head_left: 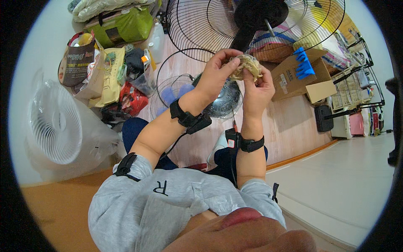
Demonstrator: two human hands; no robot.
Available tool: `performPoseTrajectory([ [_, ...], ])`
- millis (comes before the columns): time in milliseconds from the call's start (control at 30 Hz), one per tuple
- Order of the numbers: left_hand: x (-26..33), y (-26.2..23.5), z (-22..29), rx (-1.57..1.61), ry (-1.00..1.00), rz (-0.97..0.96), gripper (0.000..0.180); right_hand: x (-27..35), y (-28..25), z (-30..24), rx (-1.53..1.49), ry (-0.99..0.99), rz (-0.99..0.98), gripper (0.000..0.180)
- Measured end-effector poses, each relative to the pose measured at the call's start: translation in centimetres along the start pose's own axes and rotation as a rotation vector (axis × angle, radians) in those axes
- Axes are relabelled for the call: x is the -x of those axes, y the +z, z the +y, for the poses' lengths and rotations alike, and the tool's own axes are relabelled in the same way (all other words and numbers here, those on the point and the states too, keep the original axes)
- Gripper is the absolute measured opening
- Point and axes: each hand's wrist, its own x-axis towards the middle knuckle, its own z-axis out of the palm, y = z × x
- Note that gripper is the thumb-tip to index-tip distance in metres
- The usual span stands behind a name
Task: The person assembles a standing fan by attaching a blue fan blade to the motor shaft, securing it with a white nut, and then fitting the front protective cage. The person uses a cloth to wipe the motor area during the process.
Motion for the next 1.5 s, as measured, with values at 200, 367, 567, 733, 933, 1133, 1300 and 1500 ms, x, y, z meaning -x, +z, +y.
performPoseTrajectory([
  [200, -0.8, 1.8, 0.9, -0.114, 0.129, -0.05, 0.036, -2.5, 0.6, -1.1, 0.149, -0.021, -0.104, 0.031],
  [367, -3.6, 3.2, 5.2, -0.897, 0.852, 0.117, 0.039, -1.9, -0.7, -1.4, 0.063, 0.01, -0.062, 0.035],
  [567, -8.8, 7.6, 9.2, -1.38, 1.244, 0.119, 0.024, -2.0, -2.0, -0.7, -0.027, 0.151, -0.066, 0.024],
  [733, -7.8, 7.7, 9.5, -1.491, 1.051, 0.148, 0.015, -1.7, -3.1, -0.1, -0.047, 0.166, -0.122, 0.02],
  [933, -7.3, 6.5, 10.6, -1.634, 0.889, 0.177, 0.013, -2.3, -3.1, -0.2, -0.04, 0.209, -0.155, 0.015],
  [1133, -7.4, 5.3, 10.2, -1.544, 0.99, 0.109, 0.031, -3.3, -2.8, -0.9, -0.374, 0.515, -0.035, 0.016],
  [1300, -3.9, 1.0, 4.4, -0.586, 0.589, 0.261, 0.027, -2.9, -2.5, 0.6, -0.513, 0.564, 0.02, 0.026],
  [1500, -0.2, -4.4, -3.0, 1.084, -0.319, -0.06, 0.029, -2.0, -0.8, 2.0, 0.14, 0.131, -0.098, 0.011],
])
